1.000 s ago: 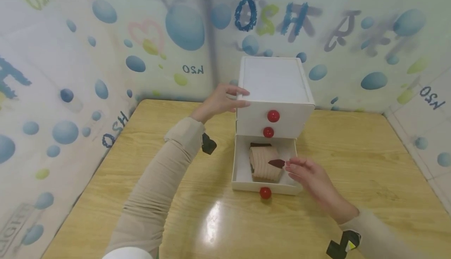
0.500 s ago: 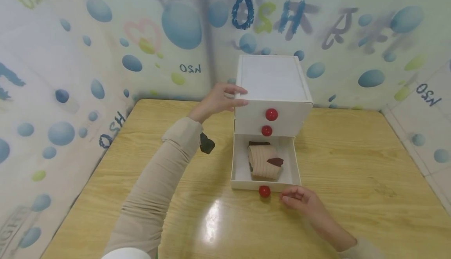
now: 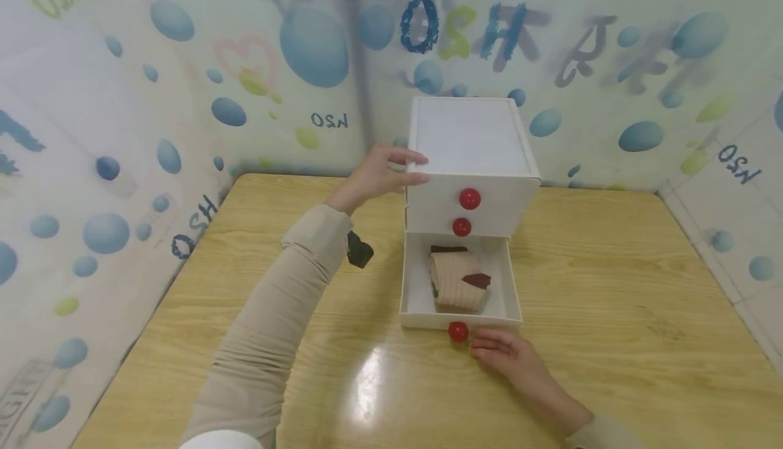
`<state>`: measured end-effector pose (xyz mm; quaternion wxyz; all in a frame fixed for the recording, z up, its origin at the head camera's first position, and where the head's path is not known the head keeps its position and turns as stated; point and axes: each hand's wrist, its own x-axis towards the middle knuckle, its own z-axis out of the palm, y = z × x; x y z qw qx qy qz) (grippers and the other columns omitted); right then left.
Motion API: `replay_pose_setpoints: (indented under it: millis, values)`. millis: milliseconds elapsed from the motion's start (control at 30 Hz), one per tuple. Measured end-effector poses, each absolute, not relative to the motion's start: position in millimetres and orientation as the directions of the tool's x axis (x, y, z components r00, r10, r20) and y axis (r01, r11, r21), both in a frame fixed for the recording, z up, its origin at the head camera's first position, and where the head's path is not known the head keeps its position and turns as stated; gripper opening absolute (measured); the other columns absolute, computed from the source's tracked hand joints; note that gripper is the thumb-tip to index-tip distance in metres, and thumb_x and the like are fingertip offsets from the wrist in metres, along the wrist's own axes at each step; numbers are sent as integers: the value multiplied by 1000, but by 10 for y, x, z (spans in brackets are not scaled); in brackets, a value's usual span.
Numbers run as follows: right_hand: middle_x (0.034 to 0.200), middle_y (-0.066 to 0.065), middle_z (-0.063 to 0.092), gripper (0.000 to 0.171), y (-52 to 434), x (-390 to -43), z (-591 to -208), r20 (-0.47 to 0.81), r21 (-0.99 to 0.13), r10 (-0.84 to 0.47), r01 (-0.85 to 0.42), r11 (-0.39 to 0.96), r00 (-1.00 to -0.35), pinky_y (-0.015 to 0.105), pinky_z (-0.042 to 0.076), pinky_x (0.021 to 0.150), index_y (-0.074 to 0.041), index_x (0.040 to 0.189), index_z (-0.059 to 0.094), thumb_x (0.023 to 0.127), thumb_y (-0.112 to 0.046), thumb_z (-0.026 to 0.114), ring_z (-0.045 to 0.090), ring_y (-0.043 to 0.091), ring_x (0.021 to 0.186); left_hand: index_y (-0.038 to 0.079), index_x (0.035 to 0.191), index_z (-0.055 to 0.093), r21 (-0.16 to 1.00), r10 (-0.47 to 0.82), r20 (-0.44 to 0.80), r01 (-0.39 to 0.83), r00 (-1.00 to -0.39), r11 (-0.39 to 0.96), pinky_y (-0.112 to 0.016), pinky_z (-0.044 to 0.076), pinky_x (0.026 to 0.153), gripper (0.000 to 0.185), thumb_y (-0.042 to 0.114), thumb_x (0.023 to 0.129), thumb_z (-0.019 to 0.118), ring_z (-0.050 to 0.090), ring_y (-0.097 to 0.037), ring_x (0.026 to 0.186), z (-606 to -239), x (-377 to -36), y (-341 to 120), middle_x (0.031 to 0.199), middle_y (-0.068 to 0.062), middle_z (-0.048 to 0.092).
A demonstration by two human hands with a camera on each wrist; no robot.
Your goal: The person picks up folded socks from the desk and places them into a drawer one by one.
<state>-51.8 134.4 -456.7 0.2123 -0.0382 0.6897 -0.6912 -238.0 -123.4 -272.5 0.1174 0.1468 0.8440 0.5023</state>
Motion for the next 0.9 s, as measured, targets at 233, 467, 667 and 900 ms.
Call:
replay_pose_setpoints:
  millis: [233, 467, 667, 900]
  values:
    - [107, 22, 57, 42, 1273, -522, -4673, -169, -979, -348, 198, -51, -922, 27, 49, 80, 16, 116, 42, 82, -3, 58, 59, 16, 92, 15, 111, 60, 885, 364, -46, 130, -930, 447, -28, 51, 73, 36, 26, 78, 69, 47, -17, 103, -2756, -2405, -1239, 116, 0, 49]
    - [107, 26, 55, 46, 1186, -530, -4666, -218, -968, -312, 246, -52, -925, 28, 49, 78, 20, 116, 38, 81, 0, 59, 59, 13, 91, 15, 111, 61, 886, 370, -34, 143, -928, 442, -27, 51, 72, 35, 25, 78, 69, 48, -18, 101, -2760, -2398, -1233, 114, 1, 50]
    - [102, 19, 58, 42, 1104, -535, -4639, -298, -948, -199, 314, -54, -933, 27, 50, 76, 16, 113, 43, 80, -1, 61, 59, 15, 86, 16, 111, 61, 881, 367, -34, 146, -930, 451, -27, 51, 73, 36, 26, 78, 69, 48, -18, 102, -2759, -2405, -1232, 117, 1, 49]
    - [92, 16, 61, 34, 1027, -541, -4655, -345, -933, -75, 350, -85, -936, 26, 51, 72, 15, 106, 50, 77, 2, 63, 61, 16, 79, 16, 112, 60, 879, 362, -38, 141, -931, 455, -28, 51, 73, 37, 28, 78, 69, 48, -19, 102, -2762, -2414, -1230, 118, 0, 48]
